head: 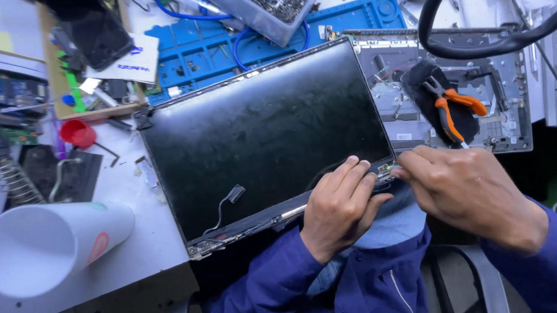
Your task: Using a small screwdriver to repair or adjust the hinge mechanism of a laptop screen.
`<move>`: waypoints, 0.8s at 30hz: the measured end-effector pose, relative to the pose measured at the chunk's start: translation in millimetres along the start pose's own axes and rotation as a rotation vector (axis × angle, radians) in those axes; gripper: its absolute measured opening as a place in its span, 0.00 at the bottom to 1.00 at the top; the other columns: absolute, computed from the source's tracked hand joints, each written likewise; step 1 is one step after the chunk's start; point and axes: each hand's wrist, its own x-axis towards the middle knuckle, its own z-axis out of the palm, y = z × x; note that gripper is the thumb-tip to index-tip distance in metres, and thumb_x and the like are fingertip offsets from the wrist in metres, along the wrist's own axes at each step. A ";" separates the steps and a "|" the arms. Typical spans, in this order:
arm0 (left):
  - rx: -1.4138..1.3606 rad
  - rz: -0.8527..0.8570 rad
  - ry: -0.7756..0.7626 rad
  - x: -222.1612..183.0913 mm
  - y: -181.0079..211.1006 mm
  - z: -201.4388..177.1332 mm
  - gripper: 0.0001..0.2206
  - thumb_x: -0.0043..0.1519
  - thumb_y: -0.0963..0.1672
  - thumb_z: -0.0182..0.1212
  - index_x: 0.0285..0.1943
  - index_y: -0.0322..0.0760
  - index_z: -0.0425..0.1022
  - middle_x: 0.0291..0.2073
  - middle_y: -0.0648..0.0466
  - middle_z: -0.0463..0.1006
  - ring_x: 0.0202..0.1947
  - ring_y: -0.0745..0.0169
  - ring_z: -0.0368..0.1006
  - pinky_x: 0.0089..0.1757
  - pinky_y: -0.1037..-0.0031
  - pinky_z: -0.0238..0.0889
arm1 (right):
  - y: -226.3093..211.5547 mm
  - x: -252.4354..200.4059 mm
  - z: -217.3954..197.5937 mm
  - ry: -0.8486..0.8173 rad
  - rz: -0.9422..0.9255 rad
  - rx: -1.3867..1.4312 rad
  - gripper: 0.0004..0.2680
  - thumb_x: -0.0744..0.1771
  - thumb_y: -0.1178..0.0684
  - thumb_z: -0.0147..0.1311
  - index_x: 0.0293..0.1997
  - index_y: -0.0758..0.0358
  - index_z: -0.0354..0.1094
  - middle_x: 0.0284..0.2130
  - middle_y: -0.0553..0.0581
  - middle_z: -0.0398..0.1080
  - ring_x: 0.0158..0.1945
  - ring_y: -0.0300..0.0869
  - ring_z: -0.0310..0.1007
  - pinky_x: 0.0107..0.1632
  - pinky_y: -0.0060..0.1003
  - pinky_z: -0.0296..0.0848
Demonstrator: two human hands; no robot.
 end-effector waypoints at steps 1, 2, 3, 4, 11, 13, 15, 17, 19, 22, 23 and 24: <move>-0.048 -0.008 -0.019 0.4 1.2 -2.6 0.17 0.71 0.49 0.53 0.45 0.27 0.77 0.49 0.40 0.79 0.53 0.41 0.77 0.43 0.60 0.69 | 1.1 -5.2 -1.1 0.016 0.022 -0.026 0.08 0.71 0.46 0.48 0.33 0.51 0.64 0.23 0.47 0.67 0.24 0.46 0.72 0.23 0.45 0.65; -0.097 -0.019 -0.047 -0.8 3.4 -5.8 0.19 0.69 0.50 0.55 0.47 0.26 0.75 0.51 0.38 0.78 0.54 0.38 0.76 0.46 0.58 0.70 | 1.0 -11.9 -0.9 0.027 0.048 -0.044 0.08 0.70 0.44 0.49 0.34 0.49 0.65 0.25 0.46 0.69 0.26 0.46 0.73 0.24 0.45 0.67; -0.079 -0.009 -0.047 1.3 2.4 -8.2 0.19 0.69 0.50 0.55 0.47 0.26 0.75 0.51 0.38 0.78 0.54 0.38 0.76 0.46 0.58 0.70 | -4.2 -19.5 -6.6 0.047 0.045 -0.039 0.08 0.70 0.44 0.49 0.34 0.49 0.65 0.25 0.46 0.69 0.26 0.46 0.73 0.24 0.45 0.67; -0.113 0.004 -0.038 1.5 3.6 -9.9 0.19 0.70 0.50 0.54 0.50 0.25 0.75 0.53 0.36 0.76 0.55 0.37 0.75 0.48 0.56 0.71 | -8.5 -28.0 -12.2 0.244 0.083 0.056 0.05 0.70 0.50 0.55 0.41 0.57 0.71 0.33 0.50 0.75 0.34 0.46 0.77 0.34 0.42 0.70; -0.088 0.125 0.092 -14.3 45.1 -43.3 0.10 0.69 0.41 0.60 0.52 0.21 0.76 0.53 0.33 0.77 0.58 0.28 0.75 0.56 0.52 0.75 | -32.1 -53.7 16.0 0.754 0.236 0.598 0.05 0.72 0.70 0.56 0.51 0.79 0.77 0.38 0.66 0.79 0.37 0.45 0.79 0.43 0.36 0.75; -0.077 0.037 0.134 -25.9 56.9 -55.3 0.10 0.68 0.41 0.62 0.52 0.23 0.77 0.53 0.35 0.78 0.59 0.29 0.75 0.58 0.53 0.74 | -28.5 -48.1 22.5 0.775 0.220 0.629 0.04 0.71 0.70 0.61 0.51 0.78 0.77 0.42 0.67 0.79 0.42 0.47 0.79 0.47 0.37 0.75; -0.089 -0.038 0.144 -44.1 62.2 -70.1 0.10 0.66 0.41 0.64 0.51 0.24 0.78 0.54 0.36 0.78 0.60 0.30 0.75 0.59 0.55 0.73 | -35.4 -52.9 28.6 0.799 0.249 0.662 0.05 0.70 0.69 0.65 0.51 0.78 0.78 0.46 0.69 0.79 0.47 0.49 0.80 0.52 0.37 0.76; 0.125 -0.145 0.307 -57.6 57.7 -82.0 0.10 0.64 0.42 0.65 0.51 0.32 0.79 0.53 0.44 0.80 0.60 0.37 0.76 0.59 0.56 0.71 | -34.9 -53.0 23.3 0.787 0.343 0.941 0.06 0.70 0.71 0.62 0.52 0.80 0.74 0.39 0.68 0.76 0.43 0.46 0.79 0.53 0.32 0.76; 0.283 -0.254 0.365 -67.3 48.0 -102.8 0.11 0.64 0.43 0.65 0.53 0.35 0.78 0.56 0.46 0.78 0.62 0.40 0.73 0.62 0.55 0.67 | -20.8 -59.8 41.1 0.813 0.343 0.987 0.03 0.72 0.67 0.60 0.50 0.78 0.72 0.36 0.67 0.73 0.37 0.45 0.75 0.47 0.32 0.72; 0.448 -0.457 0.387 -81.2 35.0 -130.7 0.17 0.62 0.44 0.67 0.59 0.37 0.74 0.62 0.44 0.73 0.65 0.41 0.68 0.64 0.54 0.62 | -18.1 -65.1 51.3 0.774 0.396 1.150 0.05 0.75 0.61 0.48 0.44 0.71 0.65 0.33 0.63 0.67 0.33 0.44 0.69 0.41 0.33 0.69; 0.473 -0.552 0.383 -84.5 30.2 -138.2 0.22 0.62 0.46 0.68 0.64 0.35 0.70 0.64 0.40 0.69 0.65 0.39 0.67 0.63 0.55 0.61 | -17.8 -63.6 51.1 0.710 0.409 1.260 0.10 0.77 0.58 0.39 0.39 0.66 0.60 0.34 0.60 0.65 0.36 0.43 0.67 0.41 0.34 0.69; 0.470 -0.537 0.385 -87.8 28.1 -138.8 0.22 0.62 0.46 0.68 0.64 0.35 0.70 0.64 0.40 0.69 0.65 0.39 0.67 0.63 0.55 0.61 | -15.2 -60.2 53.1 0.727 0.411 1.258 0.10 0.77 0.58 0.39 0.39 0.66 0.60 0.34 0.60 0.65 0.36 0.43 0.67 0.41 0.34 0.69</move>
